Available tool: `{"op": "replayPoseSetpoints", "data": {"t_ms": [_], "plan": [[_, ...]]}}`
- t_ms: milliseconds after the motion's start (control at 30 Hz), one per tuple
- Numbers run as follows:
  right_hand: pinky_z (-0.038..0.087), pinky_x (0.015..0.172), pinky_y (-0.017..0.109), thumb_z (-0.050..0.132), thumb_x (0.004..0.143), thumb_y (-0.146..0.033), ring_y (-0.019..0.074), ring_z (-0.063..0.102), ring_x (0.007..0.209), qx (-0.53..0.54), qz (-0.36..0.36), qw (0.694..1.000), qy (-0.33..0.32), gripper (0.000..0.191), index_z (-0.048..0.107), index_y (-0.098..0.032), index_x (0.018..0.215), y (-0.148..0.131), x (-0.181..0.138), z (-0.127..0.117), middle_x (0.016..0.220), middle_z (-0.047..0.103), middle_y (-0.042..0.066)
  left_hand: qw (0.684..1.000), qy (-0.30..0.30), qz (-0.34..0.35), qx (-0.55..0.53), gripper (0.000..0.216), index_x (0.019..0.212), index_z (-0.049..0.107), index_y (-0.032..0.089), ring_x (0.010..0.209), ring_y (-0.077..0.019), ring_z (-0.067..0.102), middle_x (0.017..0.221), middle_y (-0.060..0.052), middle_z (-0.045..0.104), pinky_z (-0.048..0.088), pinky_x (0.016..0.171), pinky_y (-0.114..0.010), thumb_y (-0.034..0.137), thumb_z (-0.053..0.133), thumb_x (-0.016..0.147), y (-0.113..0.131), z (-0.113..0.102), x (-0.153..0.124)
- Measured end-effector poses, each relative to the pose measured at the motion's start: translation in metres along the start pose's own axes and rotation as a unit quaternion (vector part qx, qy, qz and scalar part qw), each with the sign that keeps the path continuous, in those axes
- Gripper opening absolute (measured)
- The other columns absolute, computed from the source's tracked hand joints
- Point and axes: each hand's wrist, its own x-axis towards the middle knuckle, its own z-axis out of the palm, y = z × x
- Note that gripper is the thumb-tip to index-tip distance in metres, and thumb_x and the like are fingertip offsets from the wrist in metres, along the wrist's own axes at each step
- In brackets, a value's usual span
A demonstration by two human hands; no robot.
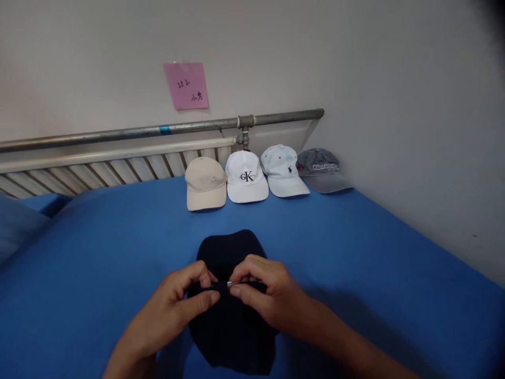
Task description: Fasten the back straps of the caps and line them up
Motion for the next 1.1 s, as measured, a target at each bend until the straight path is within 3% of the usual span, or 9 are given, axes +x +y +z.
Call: {"op": "replayPoseSetpoints", "data": {"t_ms": [133,333,433,567,633,833,967,1100], "plan": [[0.043,0.063,0.021,0.066,0.079,-0.015,0.0089,0.055,0.067,0.032,0.033,0.998,0.030,0.005,0.064,-0.019,0.077,0.000,0.002,0.002,0.073,0.061,-0.003,0.997,-0.008,-0.011,-0.075,0.028,0.069,0.049,0.018,0.077,-0.0142,0.050,0.087,-0.001,0.060,0.038,0.066,-0.027,0.039,0.064,0.081,0.000,0.001,0.000],[0.040,0.056,0.022,0.064,0.080,-0.020,0.0096,0.052,0.061,0.049,0.119,0.991,0.047,0.005,0.062,-0.019,0.076,0.010,0.005,-0.002,0.067,0.057,-0.004,0.998,-0.029,-0.018,-0.051,0.015,0.083,0.057,0.022,0.077,-0.0136,0.045,0.082,0.002,0.053,0.037,0.068,-0.026,0.033,0.066,0.080,-0.002,-0.008,0.000],[0.042,0.060,0.024,0.060,0.082,-0.017,0.0113,0.054,0.066,-0.020,0.086,0.995,0.047,0.006,0.061,-0.019,0.077,0.008,0.005,-0.005,0.070,0.058,-0.002,0.994,-0.016,-0.019,-0.107,0.019,0.093,0.056,0.025,0.082,-0.0135,0.047,0.089,0.002,0.054,0.038,0.069,-0.025,0.026,0.067,0.078,-0.002,-0.008,0.000],[0.042,0.085,0.032,0.057,0.084,-0.012,0.0169,0.056,0.096,-0.138,-0.051,0.989,0.026,0.021,0.061,-0.021,0.102,-0.009,0.006,-0.007,0.102,0.063,0.004,0.984,-0.030,-0.011,-0.174,0.025,0.100,0.055,0.026,0.082,-0.0123,0.050,0.095,0.002,0.058,0.040,0.069,-0.024,0.023,0.067,0.078,-0.002,-0.004,0.002],[0.039,0.090,0.035,0.060,0.084,-0.013,0.0180,0.055,0.101,-0.162,-0.077,0.984,0.004,0.024,0.061,-0.023,0.106,-0.017,0.009,-0.007,0.109,0.063,0.004,0.982,-0.031,-0.005,-0.185,0.030,0.103,0.055,0.027,0.081,-0.0119,0.052,0.098,0.002,0.060,0.040,0.069,-0.024,0.022,0.068,0.077,-0.002,-0.003,0.003],[0.042,0.078,0.030,0.060,0.083,-0.011,0.0142,0.058,0.084,-0.095,-0.008,0.995,-0.035,0.013,0.063,-0.022,0.090,-0.011,0.014,-0.002,0.088,0.066,0.000,0.979,-0.047,-0.013,-0.198,0.035,0.105,0.055,0.024,0.074,-0.0095,0.050,0.095,0.001,0.060,0.038,0.064,-0.022,0.021,0.070,0.074,-0.004,-0.002,0.005],[0.045,0.075,0.027,0.054,0.083,-0.008,0.0135,0.057,0.082,-0.036,0.009,0.998,-0.045,0.014,0.058,-0.021,0.083,0.000,0.009,0.001,0.088,0.062,0.001,0.980,-0.060,-0.039,-0.184,0.036,0.106,0.055,0.023,0.068,-0.0091,0.047,0.091,0.001,0.058,0.034,0.059,-0.023,0.020,0.068,0.073,-0.004,-0.002,0.007],[0.045,0.083,0.029,0.051,0.083,-0.006,0.0143,0.057,0.091,0.009,-0.002,0.998,-0.056,0.015,0.053,-0.020,0.081,0.002,0.006,0.000,0.096,0.062,0.002,0.989,-0.084,-0.047,-0.112,0.027,0.101,0.056,0.022,0.067,-0.0100,0.045,0.080,0.003,0.054,0.033,0.059,-0.023,0.022,0.064,0.075,-0.005,-0.002,0.010]]}}
